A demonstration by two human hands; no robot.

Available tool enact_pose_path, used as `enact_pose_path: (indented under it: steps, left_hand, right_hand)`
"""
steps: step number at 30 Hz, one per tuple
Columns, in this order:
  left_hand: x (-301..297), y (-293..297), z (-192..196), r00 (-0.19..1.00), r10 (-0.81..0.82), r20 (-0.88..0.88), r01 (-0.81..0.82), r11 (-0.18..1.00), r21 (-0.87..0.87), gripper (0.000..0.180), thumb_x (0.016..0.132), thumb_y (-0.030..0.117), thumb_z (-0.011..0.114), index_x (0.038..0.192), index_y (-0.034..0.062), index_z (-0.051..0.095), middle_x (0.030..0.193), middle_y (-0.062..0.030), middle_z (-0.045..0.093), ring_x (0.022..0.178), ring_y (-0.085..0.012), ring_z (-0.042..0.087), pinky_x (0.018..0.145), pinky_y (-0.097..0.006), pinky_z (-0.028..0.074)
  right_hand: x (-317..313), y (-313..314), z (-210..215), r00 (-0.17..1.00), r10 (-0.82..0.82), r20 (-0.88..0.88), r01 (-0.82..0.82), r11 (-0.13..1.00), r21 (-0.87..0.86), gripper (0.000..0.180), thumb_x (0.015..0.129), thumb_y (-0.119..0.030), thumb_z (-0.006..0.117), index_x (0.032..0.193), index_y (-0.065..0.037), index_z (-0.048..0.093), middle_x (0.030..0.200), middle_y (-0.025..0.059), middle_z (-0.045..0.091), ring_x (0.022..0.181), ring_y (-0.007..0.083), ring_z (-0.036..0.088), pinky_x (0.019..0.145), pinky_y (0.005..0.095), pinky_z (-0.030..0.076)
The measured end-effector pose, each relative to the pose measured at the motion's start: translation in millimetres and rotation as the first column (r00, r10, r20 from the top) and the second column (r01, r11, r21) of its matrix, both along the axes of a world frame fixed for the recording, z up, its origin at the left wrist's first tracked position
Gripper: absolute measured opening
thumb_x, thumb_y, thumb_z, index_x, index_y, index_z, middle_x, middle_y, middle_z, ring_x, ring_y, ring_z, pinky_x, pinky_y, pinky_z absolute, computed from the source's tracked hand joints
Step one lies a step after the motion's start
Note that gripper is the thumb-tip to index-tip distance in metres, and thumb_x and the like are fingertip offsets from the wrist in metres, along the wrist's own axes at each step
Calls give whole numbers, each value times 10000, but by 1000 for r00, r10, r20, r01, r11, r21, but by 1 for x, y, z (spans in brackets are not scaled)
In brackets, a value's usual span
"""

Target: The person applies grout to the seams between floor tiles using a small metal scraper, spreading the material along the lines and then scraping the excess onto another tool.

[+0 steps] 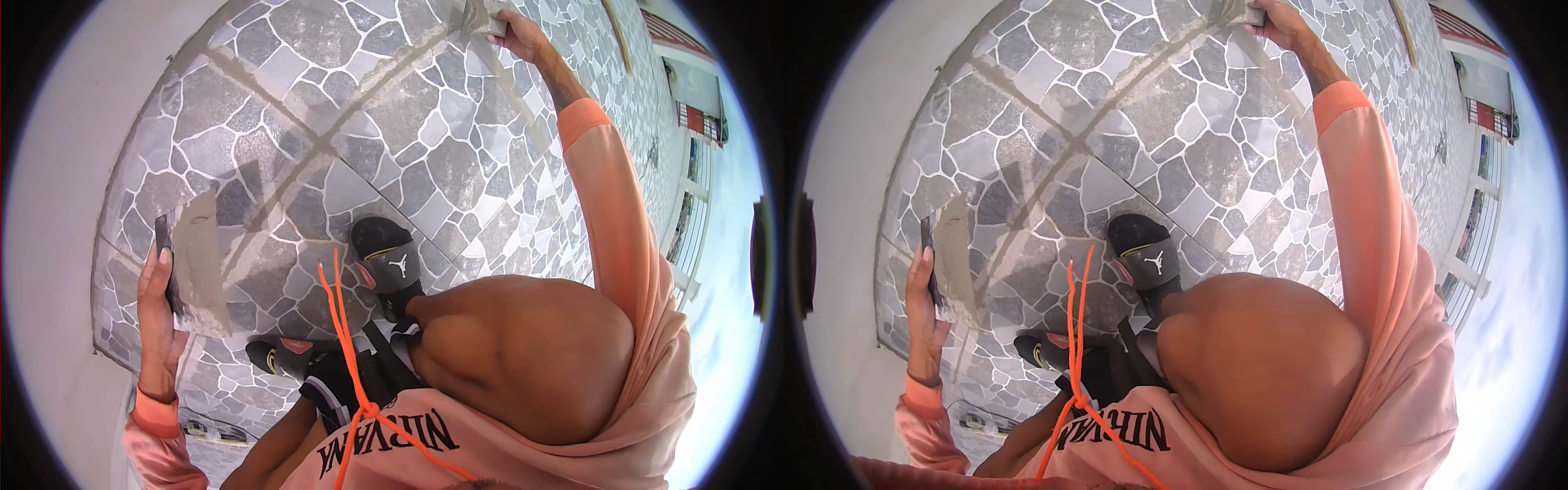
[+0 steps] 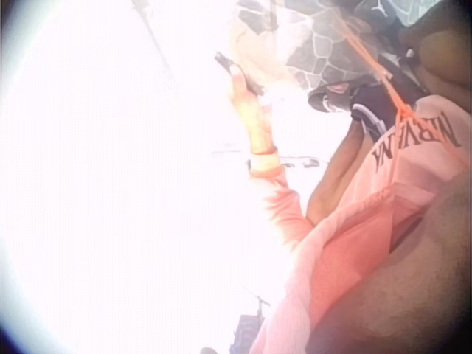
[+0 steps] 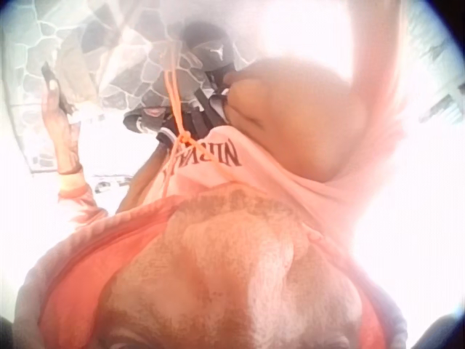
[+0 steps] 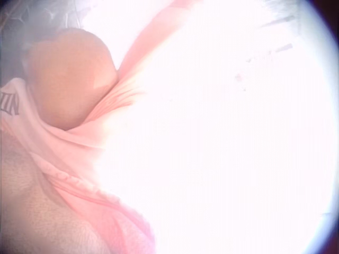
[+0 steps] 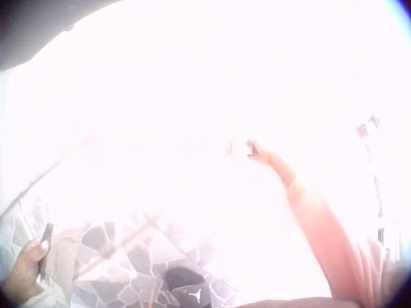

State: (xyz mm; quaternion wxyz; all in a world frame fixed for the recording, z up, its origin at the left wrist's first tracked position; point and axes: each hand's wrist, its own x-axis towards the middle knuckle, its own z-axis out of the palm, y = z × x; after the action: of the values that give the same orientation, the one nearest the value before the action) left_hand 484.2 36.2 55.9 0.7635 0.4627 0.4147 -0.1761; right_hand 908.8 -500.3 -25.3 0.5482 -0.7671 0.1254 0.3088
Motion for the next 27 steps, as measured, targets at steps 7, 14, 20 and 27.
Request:
enact_pose_path:
  steps: [7, 14, 20, 27]
  left_hand:
    - [17, 7, -7, 996, -70, 50, 72, 997, -36, 530, 966, 220, 528, 1414, 0, 347, 1266, -83, 564, 1111, -161, 573, 940, -309, 466]
    - [67, -9, 25, 969, -226, 98, 227, 974, 6, 465, 974, 216, 513, 1380, 14, 409, 1237, -68, 580, 1075, -133, 586, 910, -279, 476]
    - [109, -41, 31, 891, -392, 231, 407, 913, -21, 406, 990, 196, 476, 1355, 25, 430, 1193, -55, 594, 1022, -118, 598, 876, -273, 486]
    - [126, -123, 7, 762, -526, 377, 615, 771, -167, 360, 992, 205, 464, 1308, 33, 468, 1148, -49, 606, 1006, -117, 601, 866, -282, 492]
  right_hand:
    - [-95, -33, 29, 961, -277, -13, 249, 842, 479, 214, 896, -48, 554, 1072, 69, 521, 1127, 150, 577, 1050, 271, 590, 882, 439, 533]
    - [-250, 2, 2, 879, -376, -294, 473, 599, 647, 346, 880, 12, 582, 1202, 53, 465, 1189, 182, 577, 1090, 313, 605, 955, 559, 488]
    - [-346, 59, 43, 842, -335, -423, 531, 372, 762, 554, 898, -48, 569, 1376, 55, 309, 1315, 258, 470, 1142, 434, 549, 859, 515, 551]
    - [-431, 34, 134, 907, -378, -185, 365, 487, 794, 557, 918, -124, 554, 1372, 76, 301, 1262, 331, 488, 1112, 408, 580, 694, 363, 564]
